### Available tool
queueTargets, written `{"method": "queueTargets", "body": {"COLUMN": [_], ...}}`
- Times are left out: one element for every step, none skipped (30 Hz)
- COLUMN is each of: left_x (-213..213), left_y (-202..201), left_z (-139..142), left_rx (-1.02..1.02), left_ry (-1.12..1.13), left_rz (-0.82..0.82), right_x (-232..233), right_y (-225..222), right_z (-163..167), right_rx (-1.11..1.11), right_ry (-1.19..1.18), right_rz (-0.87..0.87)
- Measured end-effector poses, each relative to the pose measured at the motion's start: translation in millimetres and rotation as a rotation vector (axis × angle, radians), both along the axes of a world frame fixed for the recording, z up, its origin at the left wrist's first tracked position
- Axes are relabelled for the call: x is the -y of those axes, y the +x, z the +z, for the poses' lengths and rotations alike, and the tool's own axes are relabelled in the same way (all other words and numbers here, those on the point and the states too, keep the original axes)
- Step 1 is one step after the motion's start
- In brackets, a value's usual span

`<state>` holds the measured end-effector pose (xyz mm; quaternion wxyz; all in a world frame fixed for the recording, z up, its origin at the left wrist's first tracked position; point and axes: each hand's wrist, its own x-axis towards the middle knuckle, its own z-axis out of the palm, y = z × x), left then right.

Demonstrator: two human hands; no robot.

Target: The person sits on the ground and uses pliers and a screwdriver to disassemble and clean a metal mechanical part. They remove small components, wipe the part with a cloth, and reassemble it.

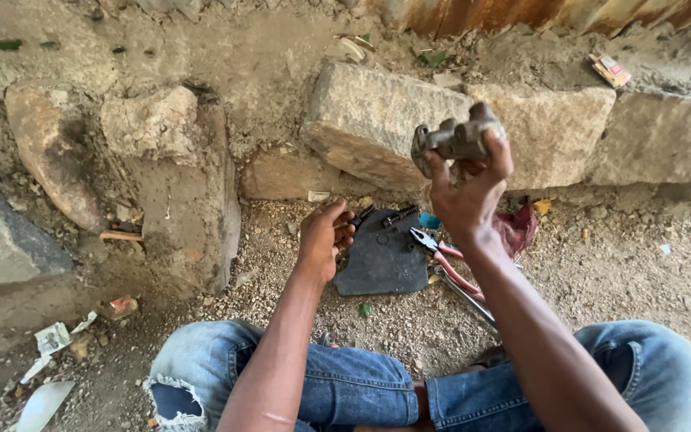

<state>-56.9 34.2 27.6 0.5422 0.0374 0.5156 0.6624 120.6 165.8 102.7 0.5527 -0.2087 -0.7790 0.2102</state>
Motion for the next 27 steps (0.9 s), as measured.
{"method": "queueTargets", "body": {"left_x": [-1.4, -1.3, -1.0, -1.4, -3.0, -1.4, -1.6, -4.3, -6.9, -8.9, -10.1, -11.3, -13.0, -14.0, -14.0, -13.0, -12.2, -11.8, -12.1, -10.2, -10.2, -10.9, -10.5, -10.7, -11.1, -11.6, -12.4], "left_y": [0.2, 0.9, 2.3, 1.5, 2.4, 2.5, 2.8, 4.3, 4.8, 7.0, 9.3, 10.8, 12.2, 13.6, 14.6, 15.6, 16.5, 15.0, 14.1, 13.2, 12.8, 12.9, 11.6, 11.9, 12.1, 12.4, 13.0], "left_z": [-0.4, -1.2, -2.3, -2.6, -2.9, -4.5, -5.6, -6.3, -7.1, -8.6, -10.3, -11.9, -13.4, -14.9, -16.3, -17.7, -18.8, -19.0, -18.7, -18.8, -18.2, -17.6, -17.0, -16.7, -16.6, -16.6, -16.9], "left_rx": [-0.026, -0.051, -0.079, -0.059, -0.031, -0.004, 0.005, 0.015, 0.024, 0.031, 0.038, 0.044, 0.064, 0.085, 0.108, 0.11, 0.109, 0.101, 0.106, 0.111, 0.117, 0.098, 0.076, 0.058, 0.054, 0.049, 0.045], "left_ry": [-0.002, -0.006, -0.01, 0.003, 0.019, 0.028, 0.043, 0.061, 0.079, 0.105, 0.129, 0.152, 0.167, 0.181, 0.192, 0.194, 0.195, 0.197, 0.184, 0.167, 0.149, 0.146, 0.139, 0.131, 0.12, 0.109, 0.099], "left_rz": [0.001, 0.001, -0.007, -0.017, -0.008, 0.0, -0.014, -0.022, -0.028, -0.067, -0.107, -0.147, -0.171, -0.192, -0.213, -0.208, -0.209, -0.218, -0.206, -0.197, -0.202, -0.2, -0.191, -0.18, -0.175, -0.168, -0.163], "right_x": [-1.7, -2.6, -3.7, -5.0, -7.5, -5.9, -3.6, -1.9, 0.2, 1.4, 2.9, 3.5, 3.2, 1.1, -1.5, -1.5, -1.7, -1.8, -2.9, -2.2, -1.3, -1.5, -0.5, 0.4, 0.9, 1.1, 0.6], "right_y": [-3.5, -3.3, -2.1, -0.6, 3.4, 8.4, 13.8, 18.0, 20.0, 21.0, 19.5, 15.9, 13.3, 6.8, -1.1, -2.7, -0.8, 1.6, 5.2, 7.3, 11.3, 14.4, 15.7, 17.6, 17.6, 15.9, 15.4], "right_z": [-0.1, 0.3, 1.2, 3.2, 7.3, 9.8, 12.8, 16.3, 18.9, 21.2, 21.9, 21.6, 20.9, 19.2, 16.8, 14.4, 12.9, 12.2, 13.1, 13.1, 14.2, 16.1, 16.7, 16.8, 15.6, 13.1, 10.0], "right_rx": [-0.036, 0.081, 0.194, 0.3, 0.315, 0.328, 0.339, 0.285, 0.229, 0.174, 0.116, 0.057, -0.001, 0.128, 0.259, 0.393, 0.418, 0.436, 0.459, 0.423, 0.385, 0.35, 0.282, 0.217, 0.152, 0.088, 0.024], "right_ry": [-0.006, 0.004, 0.015, 0.029, 0.014, -0.01, -0.035, -0.012, 0.012, 0.037, 0.066, 0.095, 0.125, 0.08, 0.032, -0.017, 0.015, 0.048, 0.09, 0.042, -0.008, -0.054, -0.01, 0.034, 0.078, 0.128, 0.18], "right_rz": [-0.006, -0.068, -0.136, -0.21, -0.209, -0.208, -0.219, -0.213, -0.203, -0.193, -0.161, -0.128, -0.093, -0.157, -0.219, -0.282, -0.267, -0.259, -0.238, -0.216, -0.21, -0.191, -0.189, -0.186, -0.182, -0.161, -0.141]}}
